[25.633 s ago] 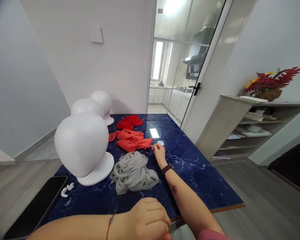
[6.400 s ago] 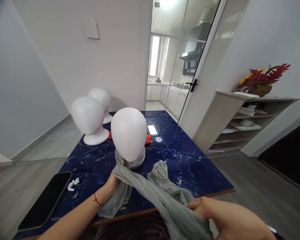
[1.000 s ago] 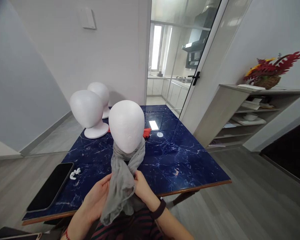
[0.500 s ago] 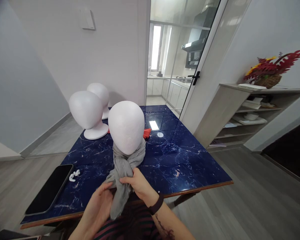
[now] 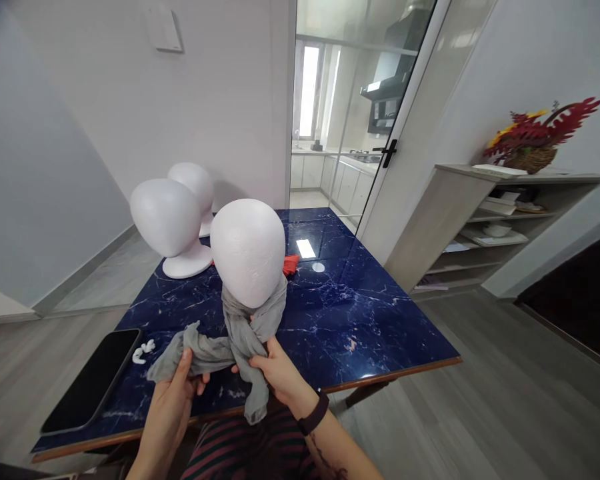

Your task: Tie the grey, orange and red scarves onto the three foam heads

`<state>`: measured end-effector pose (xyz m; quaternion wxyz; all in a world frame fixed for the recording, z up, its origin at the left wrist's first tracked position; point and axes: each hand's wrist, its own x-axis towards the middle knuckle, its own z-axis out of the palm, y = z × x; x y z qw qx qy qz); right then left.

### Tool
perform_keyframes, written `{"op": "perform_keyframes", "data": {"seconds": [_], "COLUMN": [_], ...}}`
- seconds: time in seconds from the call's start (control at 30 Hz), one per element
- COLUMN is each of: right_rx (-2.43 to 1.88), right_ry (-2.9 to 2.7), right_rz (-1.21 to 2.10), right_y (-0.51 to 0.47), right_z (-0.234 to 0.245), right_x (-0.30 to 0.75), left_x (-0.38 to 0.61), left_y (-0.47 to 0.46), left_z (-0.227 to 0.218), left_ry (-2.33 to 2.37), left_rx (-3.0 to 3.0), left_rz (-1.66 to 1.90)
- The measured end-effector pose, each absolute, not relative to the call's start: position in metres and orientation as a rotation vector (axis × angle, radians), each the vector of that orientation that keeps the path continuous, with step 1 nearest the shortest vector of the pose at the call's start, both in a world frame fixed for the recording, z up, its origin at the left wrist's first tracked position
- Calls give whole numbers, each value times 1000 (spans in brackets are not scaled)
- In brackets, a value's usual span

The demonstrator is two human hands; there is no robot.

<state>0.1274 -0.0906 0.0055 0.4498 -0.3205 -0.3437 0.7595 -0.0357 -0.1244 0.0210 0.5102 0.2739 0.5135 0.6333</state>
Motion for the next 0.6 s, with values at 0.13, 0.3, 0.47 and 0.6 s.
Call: {"op": "perform_keyframes", "data": {"seconds": [0.13,0.3,0.47,0.6], "right_rx": [-810,-790,-817,-829], "right_ry": [-798,-796,-853,-886], "right_rz": [1850,1825,1770,1723], "right_y": [-89,-89,-90,-90], "right_z": [1,-2,-5,-10], "right_x": [126,123,120,120], "left_x": [-27,-14,-13,-15], "left_y": [-120,-100,-77,-68], "left_z": [29,34,29,32], "left_ry": [1128,1118,1447,1467], "left_rx": [598,925,1432,1948], "left_rz": [1705,1508,1304,1205]}}
